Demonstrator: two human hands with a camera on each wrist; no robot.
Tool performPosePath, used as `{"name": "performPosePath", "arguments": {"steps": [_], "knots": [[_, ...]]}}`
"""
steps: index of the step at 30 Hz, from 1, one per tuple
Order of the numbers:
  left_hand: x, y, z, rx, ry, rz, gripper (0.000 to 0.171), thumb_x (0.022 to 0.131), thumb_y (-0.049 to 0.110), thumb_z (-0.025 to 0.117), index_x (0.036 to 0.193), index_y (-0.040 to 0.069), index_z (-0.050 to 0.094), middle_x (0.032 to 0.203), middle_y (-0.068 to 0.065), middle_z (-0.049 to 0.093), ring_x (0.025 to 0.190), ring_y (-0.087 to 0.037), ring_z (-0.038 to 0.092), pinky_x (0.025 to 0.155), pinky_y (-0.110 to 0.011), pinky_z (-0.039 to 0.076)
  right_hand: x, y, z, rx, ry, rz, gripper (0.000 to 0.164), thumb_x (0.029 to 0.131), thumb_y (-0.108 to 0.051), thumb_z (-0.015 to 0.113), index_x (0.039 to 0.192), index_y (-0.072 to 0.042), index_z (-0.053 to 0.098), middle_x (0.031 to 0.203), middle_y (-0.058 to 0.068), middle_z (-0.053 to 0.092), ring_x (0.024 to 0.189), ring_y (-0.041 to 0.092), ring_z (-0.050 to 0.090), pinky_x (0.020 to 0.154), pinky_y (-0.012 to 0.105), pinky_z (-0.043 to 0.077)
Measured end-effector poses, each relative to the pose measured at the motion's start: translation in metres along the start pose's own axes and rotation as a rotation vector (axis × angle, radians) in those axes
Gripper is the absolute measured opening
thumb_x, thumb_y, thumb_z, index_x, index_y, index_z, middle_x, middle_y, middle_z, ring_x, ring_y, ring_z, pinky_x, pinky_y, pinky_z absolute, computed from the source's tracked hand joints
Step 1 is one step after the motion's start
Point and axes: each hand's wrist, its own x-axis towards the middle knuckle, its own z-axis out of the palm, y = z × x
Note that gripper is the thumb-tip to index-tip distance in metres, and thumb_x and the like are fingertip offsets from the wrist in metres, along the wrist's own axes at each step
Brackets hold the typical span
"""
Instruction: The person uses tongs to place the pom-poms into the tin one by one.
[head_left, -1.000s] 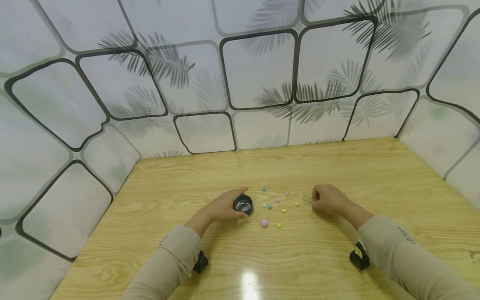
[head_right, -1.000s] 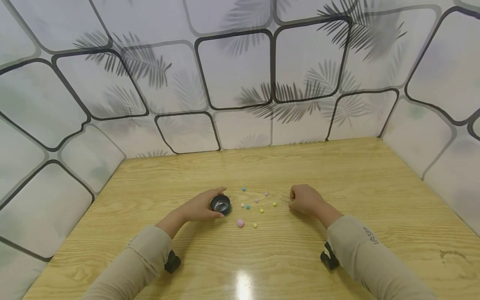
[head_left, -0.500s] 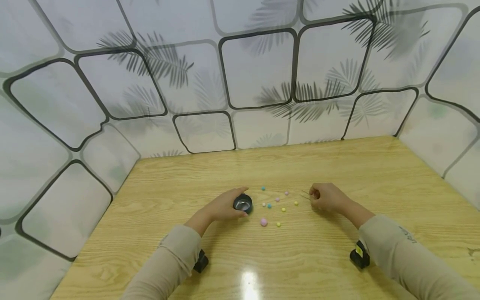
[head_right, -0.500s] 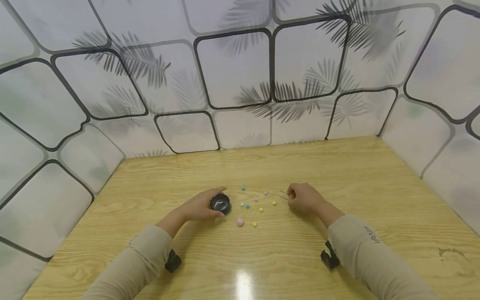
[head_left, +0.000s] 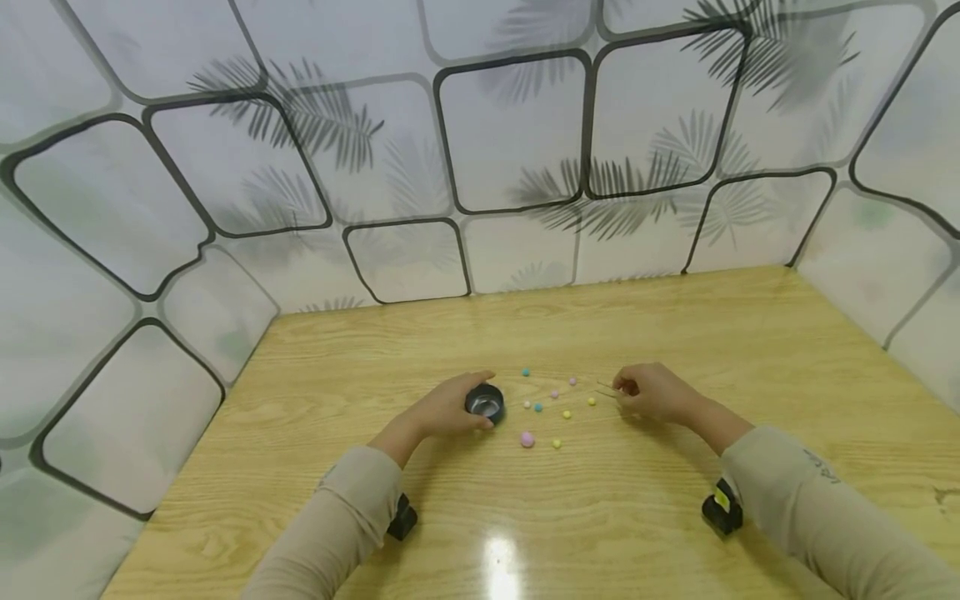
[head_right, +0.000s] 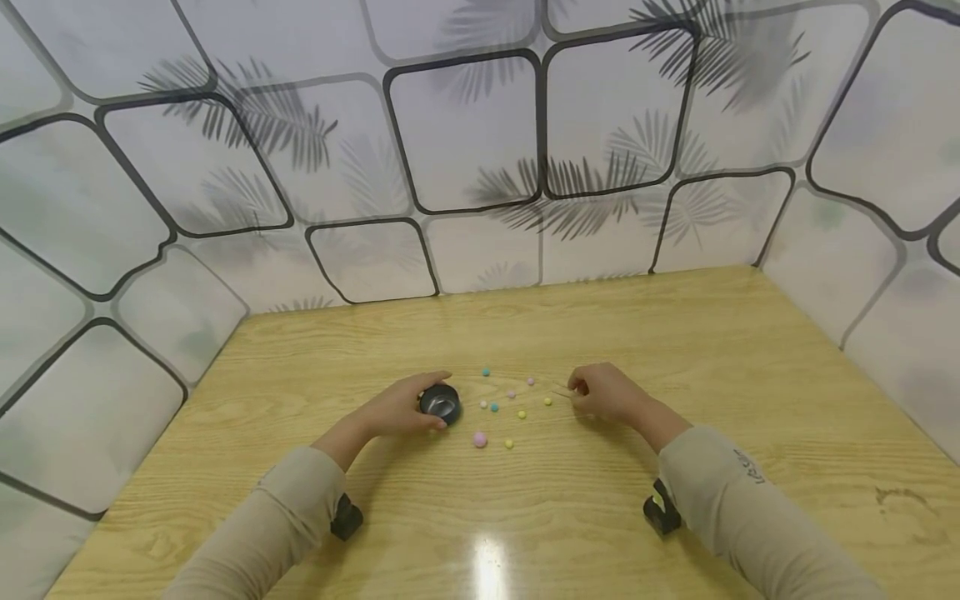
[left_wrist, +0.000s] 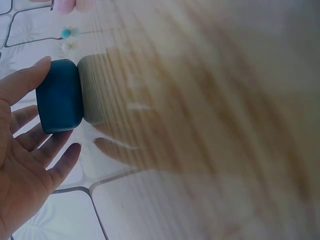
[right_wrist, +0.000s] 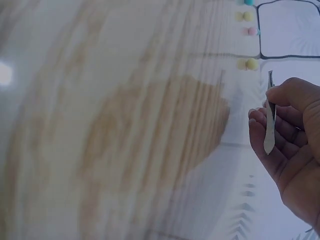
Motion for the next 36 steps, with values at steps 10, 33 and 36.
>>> {"name": "performPosePath", "arguments": {"steps": [10,33,36], "knots": [[0.0009,0.0002,-0.0008,-0.015,0.007,-0.002,0.071,0.075,0.025,0.068,0.132,0.003,0.032,0.131,-0.013,0.036,0.120,-0.028,0.032,0.096,-0.040,0.026,-0.0017,-0.0034,0.0014,-0.005,-0.026,-0.044,0.008,0.078,-0.003,0.057,0.084,0.000,0.062,0.071,-0.001,0.055,0.062,0.011,0.047,0.056,0.028,0.042],[0.0013,-0.0035,0.0005,-0.071,0.021,-0.049,0.067,0.071,0.027,0.071,0.127,0.004,0.041,0.127,-0.011,0.041,0.117,-0.026,0.035,0.095,-0.038,0.029,-0.0031,-0.0039,0.0053,0.025,-0.069,-0.040,0.006,0.081,-0.005,0.056,0.081,-0.003,0.062,0.066,-0.003,0.053,0.052,0.008,0.045,0.051,0.026,0.040],[0.0012,-0.0030,0.0000,-0.076,0.021,-0.057,0.067,0.071,0.028,0.071,0.126,0.004,0.041,0.127,-0.011,0.042,0.117,-0.025,0.036,0.094,-0.038,0.029,-0.0025,-0.0041,0.0055,0.018,-0.071,-0.044,0.006,0.080,-0.005,0.057,0.081,-0.004,0.062,0.067,-0.003,0.054,0.053,0.008,0.046,0.051,0.025,0.040]]}}
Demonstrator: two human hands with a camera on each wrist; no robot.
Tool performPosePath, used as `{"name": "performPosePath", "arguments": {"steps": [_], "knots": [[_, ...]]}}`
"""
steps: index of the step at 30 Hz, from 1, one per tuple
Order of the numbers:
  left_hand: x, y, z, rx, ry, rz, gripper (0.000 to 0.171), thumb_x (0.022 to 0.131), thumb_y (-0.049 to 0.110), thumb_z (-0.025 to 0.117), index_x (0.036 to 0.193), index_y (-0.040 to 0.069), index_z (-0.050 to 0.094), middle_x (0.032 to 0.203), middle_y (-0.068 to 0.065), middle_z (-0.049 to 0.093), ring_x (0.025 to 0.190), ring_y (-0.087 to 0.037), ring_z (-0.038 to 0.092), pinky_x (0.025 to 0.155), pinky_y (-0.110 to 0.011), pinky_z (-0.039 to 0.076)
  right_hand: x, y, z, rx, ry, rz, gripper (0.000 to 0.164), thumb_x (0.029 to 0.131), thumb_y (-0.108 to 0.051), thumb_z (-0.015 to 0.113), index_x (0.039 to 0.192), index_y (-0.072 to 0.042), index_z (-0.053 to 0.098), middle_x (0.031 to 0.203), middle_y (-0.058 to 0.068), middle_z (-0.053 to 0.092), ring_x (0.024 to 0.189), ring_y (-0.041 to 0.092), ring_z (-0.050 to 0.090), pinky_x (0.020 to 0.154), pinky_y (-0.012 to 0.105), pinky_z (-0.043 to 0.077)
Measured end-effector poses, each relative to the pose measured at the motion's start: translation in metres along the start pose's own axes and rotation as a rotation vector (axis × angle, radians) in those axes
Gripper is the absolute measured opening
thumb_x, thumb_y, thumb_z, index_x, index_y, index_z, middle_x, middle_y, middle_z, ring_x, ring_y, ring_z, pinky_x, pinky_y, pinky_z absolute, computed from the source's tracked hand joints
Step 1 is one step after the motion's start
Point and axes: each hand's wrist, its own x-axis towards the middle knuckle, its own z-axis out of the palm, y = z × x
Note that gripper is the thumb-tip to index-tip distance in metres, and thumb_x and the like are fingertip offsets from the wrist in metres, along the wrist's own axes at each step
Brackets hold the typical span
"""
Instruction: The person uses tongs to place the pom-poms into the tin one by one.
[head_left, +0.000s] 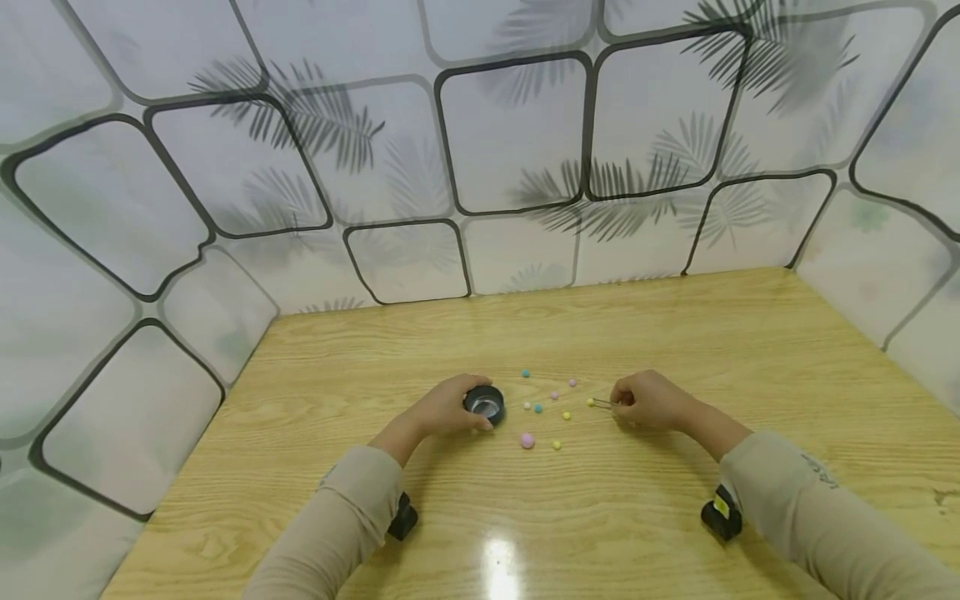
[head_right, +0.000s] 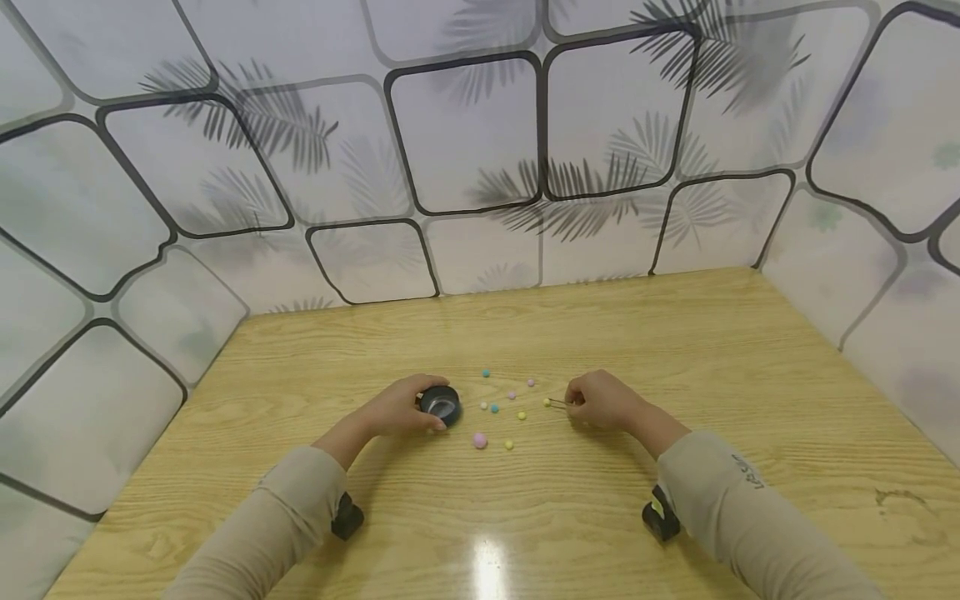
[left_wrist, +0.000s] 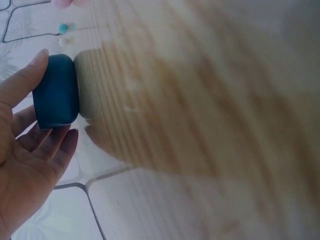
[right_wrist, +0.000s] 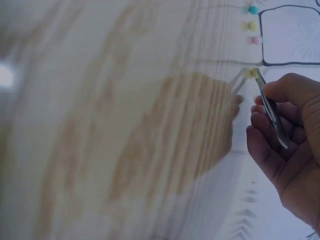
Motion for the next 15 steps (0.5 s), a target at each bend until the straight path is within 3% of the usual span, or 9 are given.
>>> {"name": "performPosePath", "arguments": {"steps": [15], "knots": [[0.0006,0.0006,-0.0001,-0.002,0.003,-0.011,0.066,0.070,0.027,0.072,0.125,0.005,0.043,0.125,-0.010,0.043,0.115,-0.025,0.038,0.093,-0.037,0.030,-0.0010,-0.0007,0.0001,-0.019,0.016,-0.025,0.005,0.081,-0.005,0.057,0.080,-0.004,0.062,0.065,-0.004,0.052,0.052,0.008,0.044,0.050,0.025,0.039]]}}
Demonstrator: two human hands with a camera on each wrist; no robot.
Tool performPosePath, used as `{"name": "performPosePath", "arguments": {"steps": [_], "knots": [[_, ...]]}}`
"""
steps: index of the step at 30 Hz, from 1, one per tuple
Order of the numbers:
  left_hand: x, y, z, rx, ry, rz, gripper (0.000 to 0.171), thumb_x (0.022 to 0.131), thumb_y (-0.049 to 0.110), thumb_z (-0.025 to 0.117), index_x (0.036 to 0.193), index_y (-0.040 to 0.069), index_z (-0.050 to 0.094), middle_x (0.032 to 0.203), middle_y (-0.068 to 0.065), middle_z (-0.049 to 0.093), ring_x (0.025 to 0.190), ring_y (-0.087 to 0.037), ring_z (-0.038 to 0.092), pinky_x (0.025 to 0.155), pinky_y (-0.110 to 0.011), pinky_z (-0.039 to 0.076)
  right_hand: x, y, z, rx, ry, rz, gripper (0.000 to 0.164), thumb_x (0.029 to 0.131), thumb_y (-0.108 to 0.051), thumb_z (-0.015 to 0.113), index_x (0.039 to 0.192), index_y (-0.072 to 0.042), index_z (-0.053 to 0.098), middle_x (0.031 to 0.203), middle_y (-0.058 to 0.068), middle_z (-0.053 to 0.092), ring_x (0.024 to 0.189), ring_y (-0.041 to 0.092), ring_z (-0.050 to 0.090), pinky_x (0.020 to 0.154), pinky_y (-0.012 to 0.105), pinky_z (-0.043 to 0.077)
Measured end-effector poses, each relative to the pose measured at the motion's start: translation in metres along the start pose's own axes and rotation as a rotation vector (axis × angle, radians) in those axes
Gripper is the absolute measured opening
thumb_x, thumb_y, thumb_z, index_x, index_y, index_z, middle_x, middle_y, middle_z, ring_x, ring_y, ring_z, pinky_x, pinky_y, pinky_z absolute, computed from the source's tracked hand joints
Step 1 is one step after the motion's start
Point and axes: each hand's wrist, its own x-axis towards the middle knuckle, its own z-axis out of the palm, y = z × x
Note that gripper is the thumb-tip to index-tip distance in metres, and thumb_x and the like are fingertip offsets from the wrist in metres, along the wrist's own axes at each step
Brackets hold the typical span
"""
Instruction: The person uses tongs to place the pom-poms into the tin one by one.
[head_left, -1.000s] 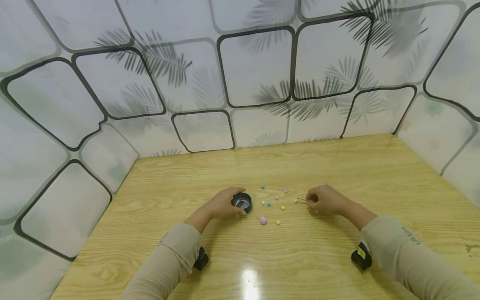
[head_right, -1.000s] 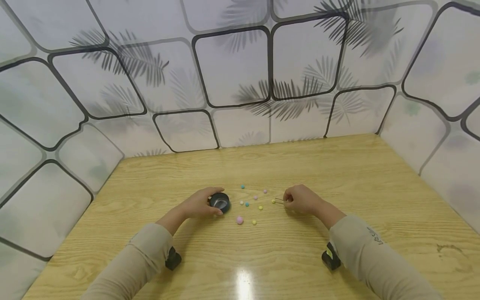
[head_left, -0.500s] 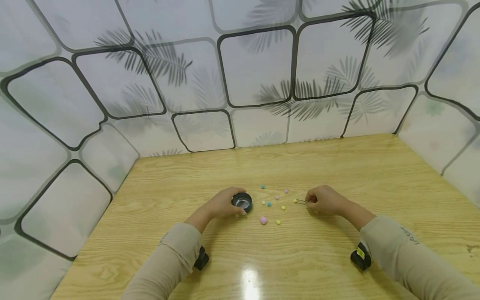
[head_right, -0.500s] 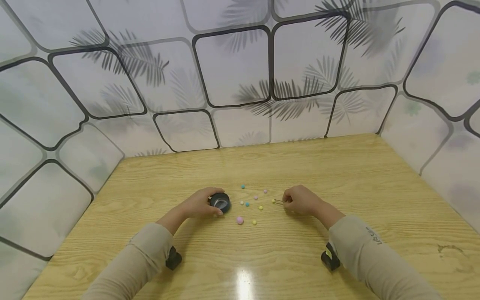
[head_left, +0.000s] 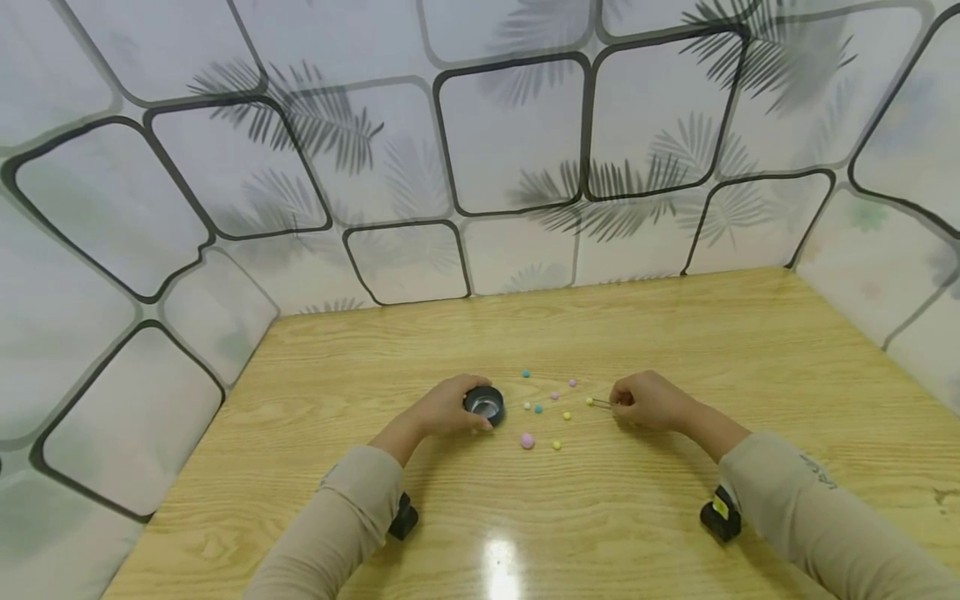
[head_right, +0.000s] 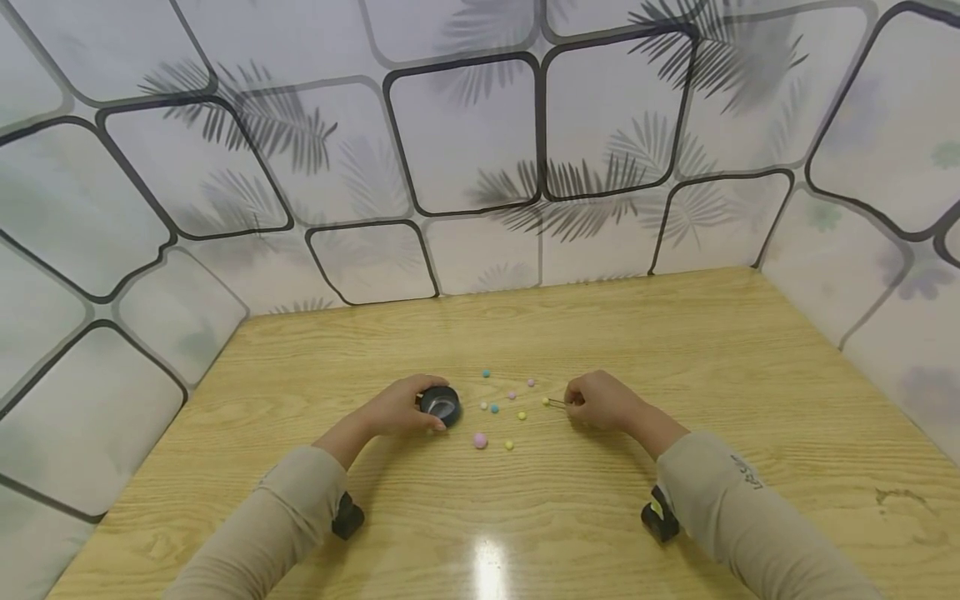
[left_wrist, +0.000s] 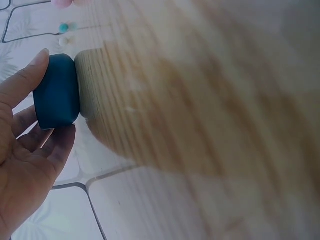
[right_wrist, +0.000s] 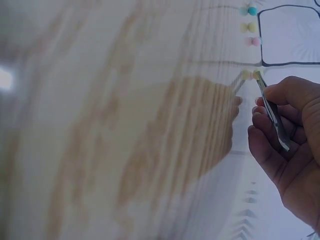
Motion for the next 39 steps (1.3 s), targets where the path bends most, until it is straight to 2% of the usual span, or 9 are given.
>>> {"name": "performPosePath", "arguments": {"steps": [11,17,25,33,39], "knots": [[-0.001,0.000,-0.001,-0.006,0.000,0.002,0.066,0.069,0.027,0.072,0.124,0.005,0.044,0.123,-0.010,0.045,0.114,-0.024,0.040,0.092,-0.037,0.032,0.002,-0.002,-0.001,-0.004,0.050,-0.021,0.007,0.079,-0.002,0.056,0.079,-0.004,0.062,0.063,-0.005,0.051,0.053,0.007,0.041,0.050,0.024,0.038],[-0.002,-0.001,0.000,-0.002,-0.006,0.003,0.065,0.069,0.028,0.072,0.123,0.005,0.045,0.121,-0.009,0.046,0.111,-0.023,0.041,0.090,-0.037,0.033,0.004,-0.009,-0.002,0.002,0.045,-0.044,0.008,0.080,-0.003,0.056,0.085,-0.001,0.063,0.066,-0.005,0.054,0.055,0.007,0.043,0.051,0.024,0.040],[0.001,0.001,-0.002,0.023,-0.018,-0.006,0.066,0.069,0.027,0.072,0.124,0.005,0.043,0.124,-0.009,0.044,0.114,-0.024,0.039,0.093,-0.037,0.031,0.012,-0.022,-0.002,-0.007,0.064,-0.088,0.009,0.081,-0.006,0.056,0.086,-0.004,0.063,0.068,-0.006,0.054,0.056,0.007,0.043,0.053,0.025,0.041],[0.002,0.003,-0.004,0.024,-0.022,-0.014,0.064,0.069,0.026,0.073,0.123,0.006,0.045,0.122,-0.009,0.045,0.113,-0.024,0.040,0.092,-0.037,0.032,0.023,-0.037,0.003,0.031,0.053,-0.144,0.012,0.081,-0.005,0.057,0.089,-0.001,0.064,0.072,-0.003,0.059,0.060,0.005,0.049,0.054,0.023,0.043],[0.002,0.004,-0.004,0.039,-0.026,-0.013,0.064,0.069,0.026,0.072,0.123,0.006,0.045,0.122,-0.009,0.045,0.113,-0.023,0.040,0.092,-0.036,0.031,0.030,-0.047,0.006,0.032,0.058,-0.186,0.011,0.081,-0.006,0.057,0.088,-0.002,0.064,0.071,-0.004,0.058,0.059,0.005,0.048,0.054,0.023,0.043]]}}
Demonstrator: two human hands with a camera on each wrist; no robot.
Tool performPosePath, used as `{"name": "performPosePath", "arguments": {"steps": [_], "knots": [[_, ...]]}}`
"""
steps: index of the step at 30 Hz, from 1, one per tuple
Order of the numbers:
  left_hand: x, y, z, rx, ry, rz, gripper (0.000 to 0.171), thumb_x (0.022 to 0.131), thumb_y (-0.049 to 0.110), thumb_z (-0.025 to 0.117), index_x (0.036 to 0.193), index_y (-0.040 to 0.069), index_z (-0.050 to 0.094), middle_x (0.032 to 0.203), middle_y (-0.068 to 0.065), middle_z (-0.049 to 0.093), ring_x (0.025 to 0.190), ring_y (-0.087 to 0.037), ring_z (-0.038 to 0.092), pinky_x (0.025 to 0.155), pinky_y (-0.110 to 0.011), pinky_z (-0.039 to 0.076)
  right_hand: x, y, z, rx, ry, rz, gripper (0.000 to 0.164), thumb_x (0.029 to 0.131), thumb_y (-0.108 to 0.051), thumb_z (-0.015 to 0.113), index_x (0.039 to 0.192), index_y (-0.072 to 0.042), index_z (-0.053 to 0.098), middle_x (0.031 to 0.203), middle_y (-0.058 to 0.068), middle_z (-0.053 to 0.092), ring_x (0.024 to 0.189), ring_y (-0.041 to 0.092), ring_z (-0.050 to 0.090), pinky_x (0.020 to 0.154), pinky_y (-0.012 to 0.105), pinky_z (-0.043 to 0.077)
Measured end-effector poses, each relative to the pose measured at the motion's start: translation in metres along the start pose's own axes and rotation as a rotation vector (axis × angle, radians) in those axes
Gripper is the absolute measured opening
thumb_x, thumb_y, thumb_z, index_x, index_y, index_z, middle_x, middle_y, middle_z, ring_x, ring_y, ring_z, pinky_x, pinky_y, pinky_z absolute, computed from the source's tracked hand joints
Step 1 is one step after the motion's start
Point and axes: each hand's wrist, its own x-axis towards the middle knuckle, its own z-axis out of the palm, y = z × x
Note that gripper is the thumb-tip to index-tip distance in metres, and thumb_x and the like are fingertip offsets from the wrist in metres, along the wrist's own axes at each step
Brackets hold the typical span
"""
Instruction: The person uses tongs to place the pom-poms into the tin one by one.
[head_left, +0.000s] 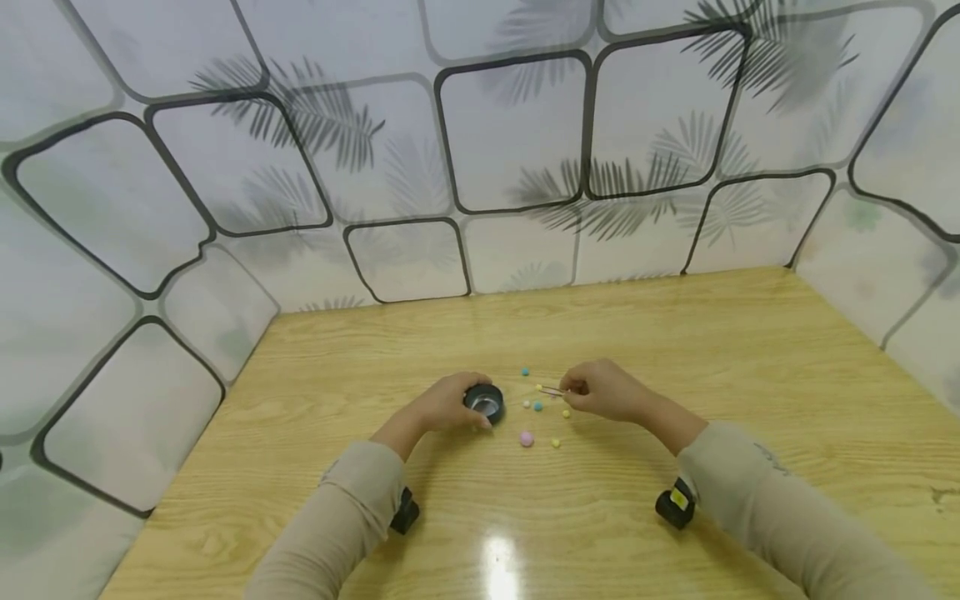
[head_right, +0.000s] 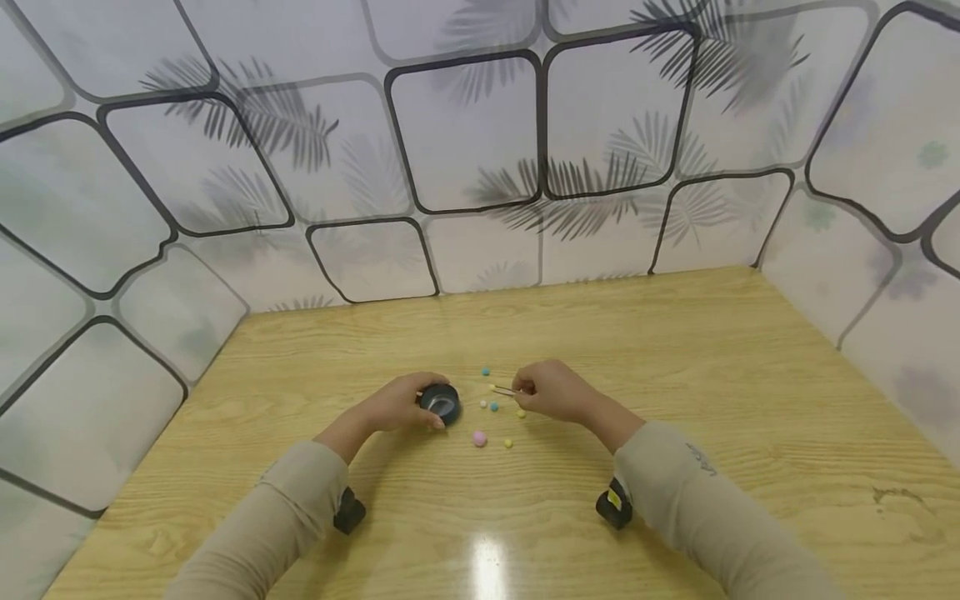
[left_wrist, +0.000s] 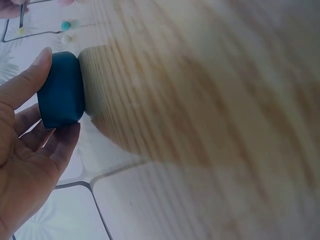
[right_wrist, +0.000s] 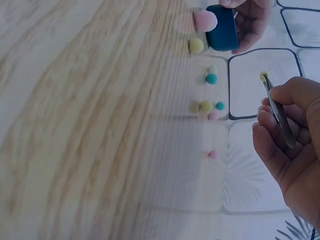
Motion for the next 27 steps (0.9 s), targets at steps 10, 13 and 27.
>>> {"name": "performPosePath", "arguments": {"steps": [10,13,27], "knots": [[0.001,0.002,0.000,0.027,0.001,0.003,0.063,0.070,0.026,0.072,0.123,0.006,0.045,0.122,-0.009,0.045,0.113,-0.023,0.040,0.092,-0.036,0.031,0.012,-0.010,0.004,0.032,-0.016,-0.006,0.013,0.082,-0.008,0.056,0.090,-0.002,0.064,0.072,-0.004,0.059,0.060,0.004,0.050,0.054,0.022,0.043],[0.001,0.003,0.000,0.024,0.006,0.006,0.062,0.070,0.025,0.072,0.122,0.006,0.045,0.122,-0.009,0.046,0.113,-0.023,0.040,0.092,-0.036,0.032,0.016,-0.013,0.005,0.024,-0.014,-0.019,0.013,0.082,-0.008,0.056,0.090,-0.002,0.064,0.072,-0.005,0.058,0.060,0.004,0.050,0.054,0.022,0.043],[0.000,0.003,0.000,-0.001,0.009,0.018,0.057,0.069,0.024,0.073,0.117,0.006,0.048,0.114,-0.007,0.050,0.106,-0.021,0.045,0.088,-0.035,0.035,0.034,-0.021,0.020,0.029,-0.019,-0.071,0.009,0.079,-0.006,0.059,0.082,-0.001,0.065,0.065,-0.006,0.055,0.057,0.003,0.044,0.053,0.019,0.041]]}}
